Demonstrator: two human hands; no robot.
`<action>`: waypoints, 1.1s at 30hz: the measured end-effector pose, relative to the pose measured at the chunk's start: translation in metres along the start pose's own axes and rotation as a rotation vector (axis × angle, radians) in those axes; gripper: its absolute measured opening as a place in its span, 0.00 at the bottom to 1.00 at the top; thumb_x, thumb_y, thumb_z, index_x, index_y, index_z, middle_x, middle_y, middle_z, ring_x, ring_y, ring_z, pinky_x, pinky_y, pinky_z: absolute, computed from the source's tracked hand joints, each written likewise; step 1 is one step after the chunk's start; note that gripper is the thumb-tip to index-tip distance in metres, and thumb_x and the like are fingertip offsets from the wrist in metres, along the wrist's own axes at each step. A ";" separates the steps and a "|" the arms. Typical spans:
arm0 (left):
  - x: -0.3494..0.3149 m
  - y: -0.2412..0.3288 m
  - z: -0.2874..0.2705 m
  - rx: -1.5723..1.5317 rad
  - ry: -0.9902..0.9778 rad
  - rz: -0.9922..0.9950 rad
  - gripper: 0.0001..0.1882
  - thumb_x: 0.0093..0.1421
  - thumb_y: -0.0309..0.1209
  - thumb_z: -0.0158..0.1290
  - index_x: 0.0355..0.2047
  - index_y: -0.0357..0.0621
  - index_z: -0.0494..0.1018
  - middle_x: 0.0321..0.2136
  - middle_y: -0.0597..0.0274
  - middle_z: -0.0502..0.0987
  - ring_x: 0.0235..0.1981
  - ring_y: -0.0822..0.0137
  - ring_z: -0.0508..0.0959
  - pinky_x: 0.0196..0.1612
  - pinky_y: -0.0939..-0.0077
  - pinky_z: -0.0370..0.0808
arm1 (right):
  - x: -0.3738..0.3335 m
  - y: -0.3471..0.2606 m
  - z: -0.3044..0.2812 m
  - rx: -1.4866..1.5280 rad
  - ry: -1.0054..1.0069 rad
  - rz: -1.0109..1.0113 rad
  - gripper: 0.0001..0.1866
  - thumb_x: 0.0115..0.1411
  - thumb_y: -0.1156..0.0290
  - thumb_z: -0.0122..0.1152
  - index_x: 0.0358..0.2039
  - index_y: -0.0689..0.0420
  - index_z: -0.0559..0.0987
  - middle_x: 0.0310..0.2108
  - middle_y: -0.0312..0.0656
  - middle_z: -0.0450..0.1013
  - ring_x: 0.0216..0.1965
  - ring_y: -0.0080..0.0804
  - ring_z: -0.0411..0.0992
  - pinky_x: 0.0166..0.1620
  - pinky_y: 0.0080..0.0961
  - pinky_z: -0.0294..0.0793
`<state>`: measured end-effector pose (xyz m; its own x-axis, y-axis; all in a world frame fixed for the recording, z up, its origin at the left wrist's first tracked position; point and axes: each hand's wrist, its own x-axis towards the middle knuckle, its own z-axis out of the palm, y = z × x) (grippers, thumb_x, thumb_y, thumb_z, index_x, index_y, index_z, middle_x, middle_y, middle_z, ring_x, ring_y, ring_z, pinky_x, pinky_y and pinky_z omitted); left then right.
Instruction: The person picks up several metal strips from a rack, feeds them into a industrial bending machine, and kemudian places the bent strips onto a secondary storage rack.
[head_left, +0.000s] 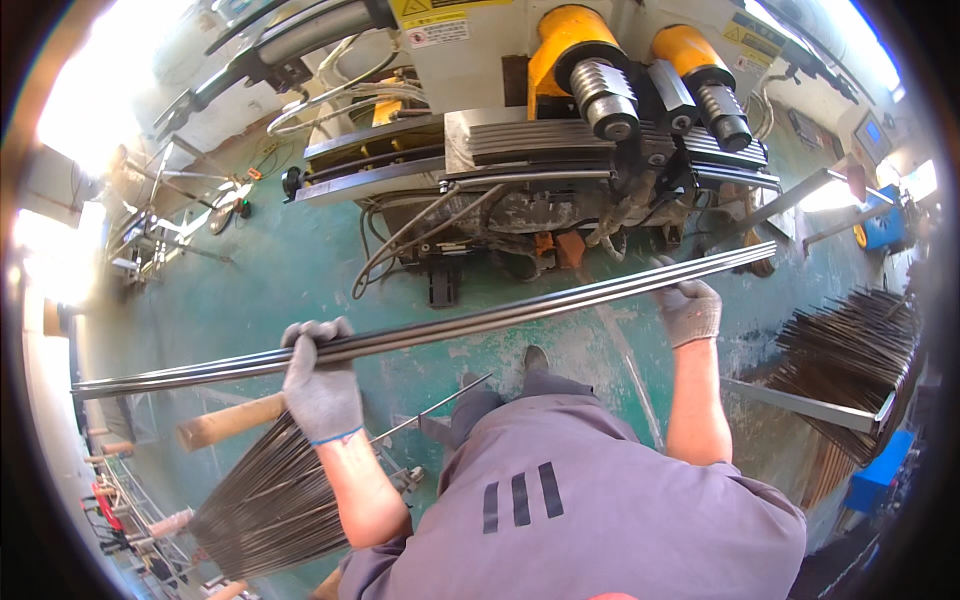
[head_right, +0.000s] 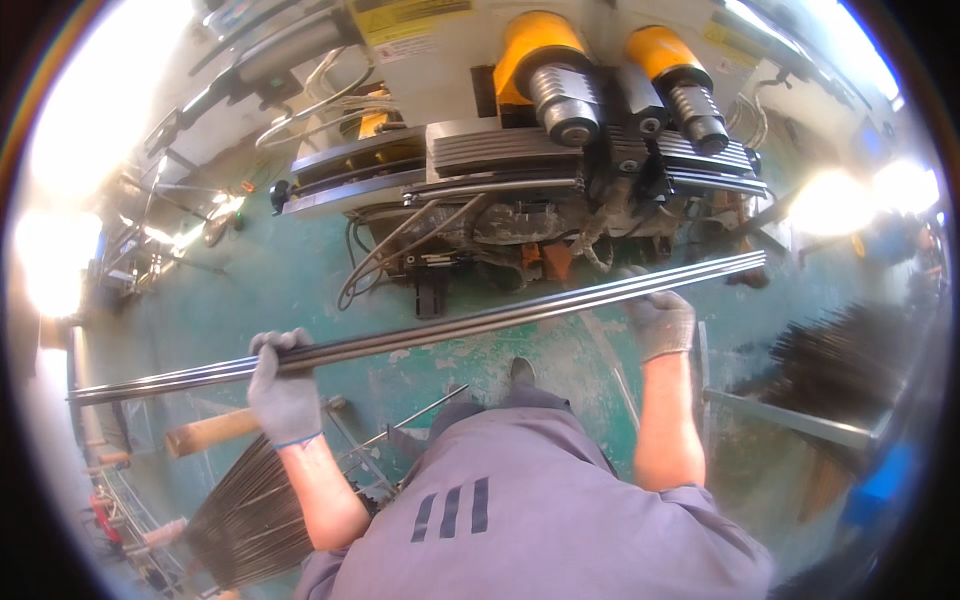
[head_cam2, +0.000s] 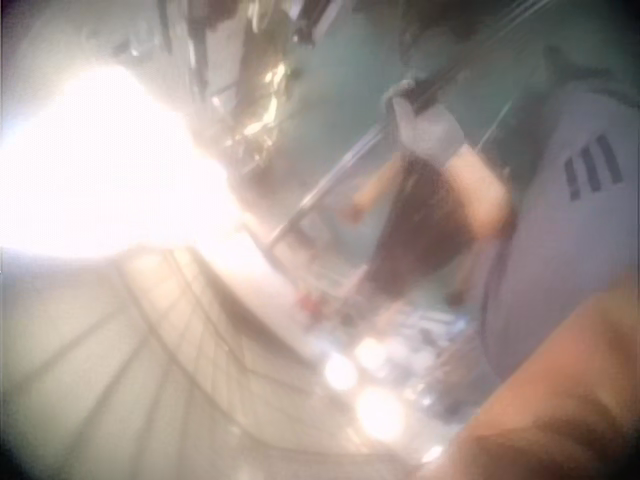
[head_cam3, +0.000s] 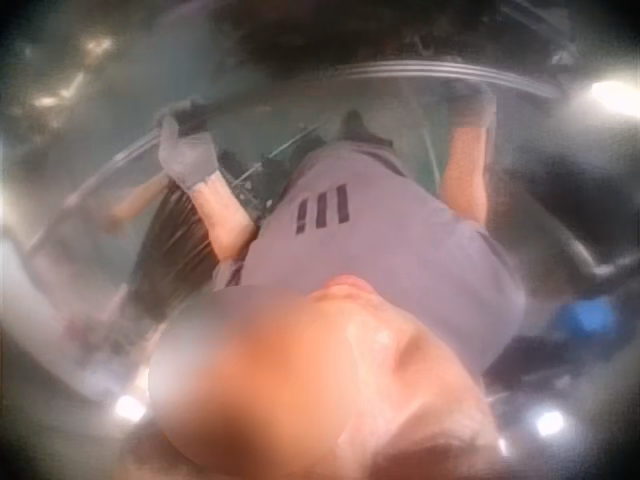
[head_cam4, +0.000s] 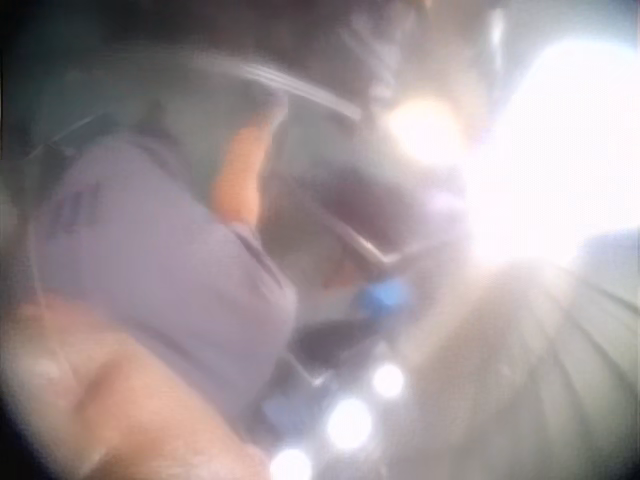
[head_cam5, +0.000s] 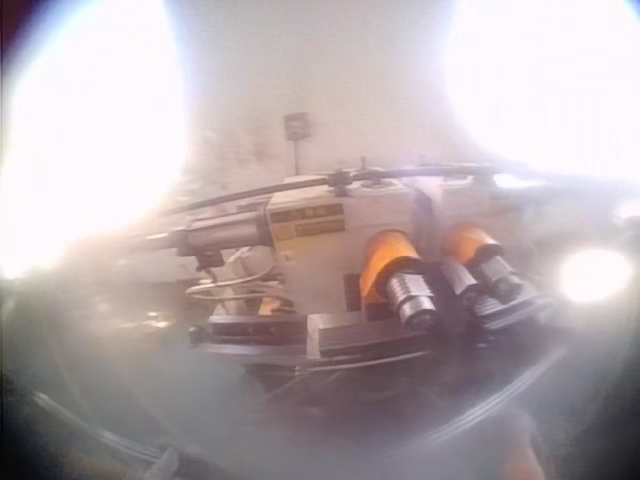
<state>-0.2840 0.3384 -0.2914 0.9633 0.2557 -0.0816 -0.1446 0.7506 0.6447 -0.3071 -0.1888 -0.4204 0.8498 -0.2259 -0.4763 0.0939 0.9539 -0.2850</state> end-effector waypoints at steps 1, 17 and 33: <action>0.010 -0.017 0.005 0.014 -0.035 -0.040 0.09 0.69 0.24 0.56 0.48 0.42 0.77 0.42 0.57 0.82 0.46 0.56 0.81 0.67 0.47 0.71 | -0.005 0.025 0.013 -0.027 -0.016 -0.058 0.28 0.56 0.78 0.51 0.57 0.78 0.67 0.55 0.65 0.71 0.63 0.64 0.69 0.70 0.64 0.68; 0.248 0.015 -0.031 -0.067 -0.163 -0.150 0.14 0.71 0.26 0.52 0.53 0.31 0.75 0.51 0.48 0.82 0.57 0.50 0.80 0.72 0.45 0.70 | 0.084 0.022 0.111 -0.082 0.138 -0.477 0.14 0.70 0.69 0.67 0.52 0.62 0.81 0.45 0.45 0.81 0.51 0.38 0.79 0.57 0.35 0.81; 0.321 -0.113 -0.005 0.121 0.151 -0.289 0.15 0.77 0.36 0.50 0.41 0.35 0.78 0.40 0.50 0.82 0.44 0.50 0.83 0.57 0.51 0.82 | 0.213 0.054 0.136 -0.930 0.445 -0.491 0.19 0.66 0.66 0.66 0.53 0.64 0.81 0.47 0.46 0.82 0.48 0.35 0.79 0.51 0.31 0.75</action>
<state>0.0403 0.3385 -0.3943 0.9150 0.1367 -0.3795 0.1660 0.7300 0.6630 -0.0509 -0.1589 -0.4242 0.5505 -0.7612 -0.3429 -0.2129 0.2691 -0.9393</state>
